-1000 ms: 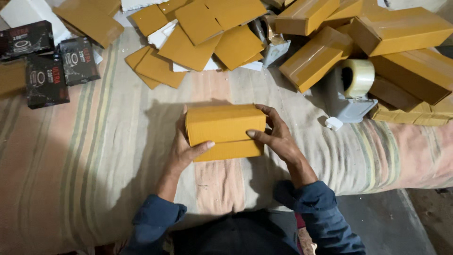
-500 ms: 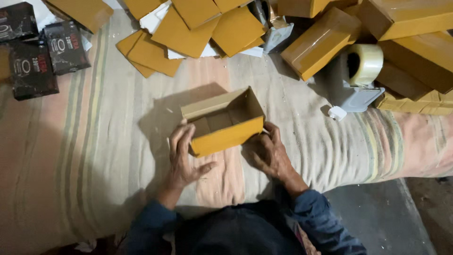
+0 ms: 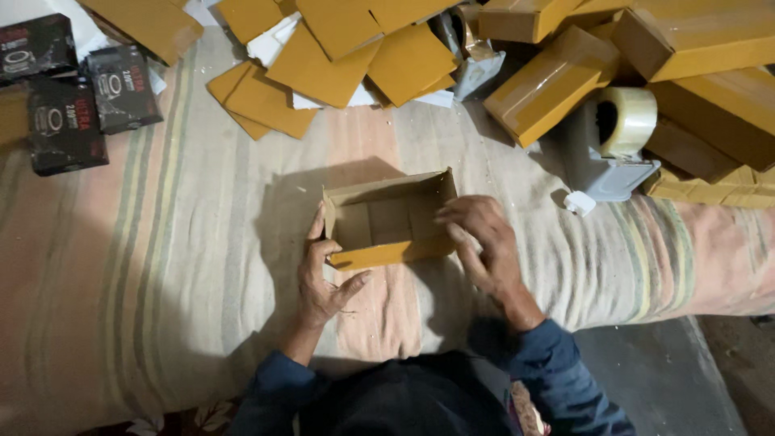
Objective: The person folds flat yellow cardboard mailer boxes into shape. They pick up a flattened box, fold in the side flaps and end walls, press the bottom closed, and set the finished box on a pile of completed boxes beside them, repeating the cycle.
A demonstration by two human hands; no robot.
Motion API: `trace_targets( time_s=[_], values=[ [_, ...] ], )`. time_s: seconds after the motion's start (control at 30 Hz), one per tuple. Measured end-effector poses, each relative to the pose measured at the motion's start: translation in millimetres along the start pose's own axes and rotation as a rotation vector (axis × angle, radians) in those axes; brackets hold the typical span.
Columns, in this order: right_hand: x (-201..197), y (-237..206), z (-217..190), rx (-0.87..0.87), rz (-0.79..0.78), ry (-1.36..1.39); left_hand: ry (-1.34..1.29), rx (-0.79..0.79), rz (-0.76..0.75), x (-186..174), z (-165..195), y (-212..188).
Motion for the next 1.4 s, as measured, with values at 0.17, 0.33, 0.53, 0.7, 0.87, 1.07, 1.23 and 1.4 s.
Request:
trace_targets(
  time_s=[0.17,0.33,0.53,0.7,0.87,1.07,1.23,1.4],
  values=[
    [15,64,1,-0.142,-0.382,-0.242,-0.021,0.016,0.035,0,2,3],
    [29,87,-6,-0.153,-0.469,-0.316,-0.111,-0.168,0.043,10,1,7],
    [3,62,-11,-0.073,-0.093,0.034,-0.253,-0.321,-0.042,22,-2,14],
    [6,37,20,0.327,0.332,0.235,-0.075,-0.092,-0.042,4,-6,36],
    [24,36,18,0.204,0.248,0.145,-0.045,-0.284,-0.143,4,-25,41],
    [31,19,34,0.208,0.290,0.405,-0.014,-0.228,-0.322,12,-8,38],
    [29,18,49,0.165,0.221,0.742,-0.012,-0.215,-0.379,11,-9,38],
    [51,18,55,0.470,-0.045,0.403,-0.034,-0.168,-0.298,20,-14,34]
  ],
)
Point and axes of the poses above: each hand's wrist, its own y-axis towards the middle knuckle, its own x-axis out of the palm, z = x × y, the point moved 6 cm from there along y, towards the middle knuckle, and after that the axes turned 13 degrees about -z, right-handed, at the moved point
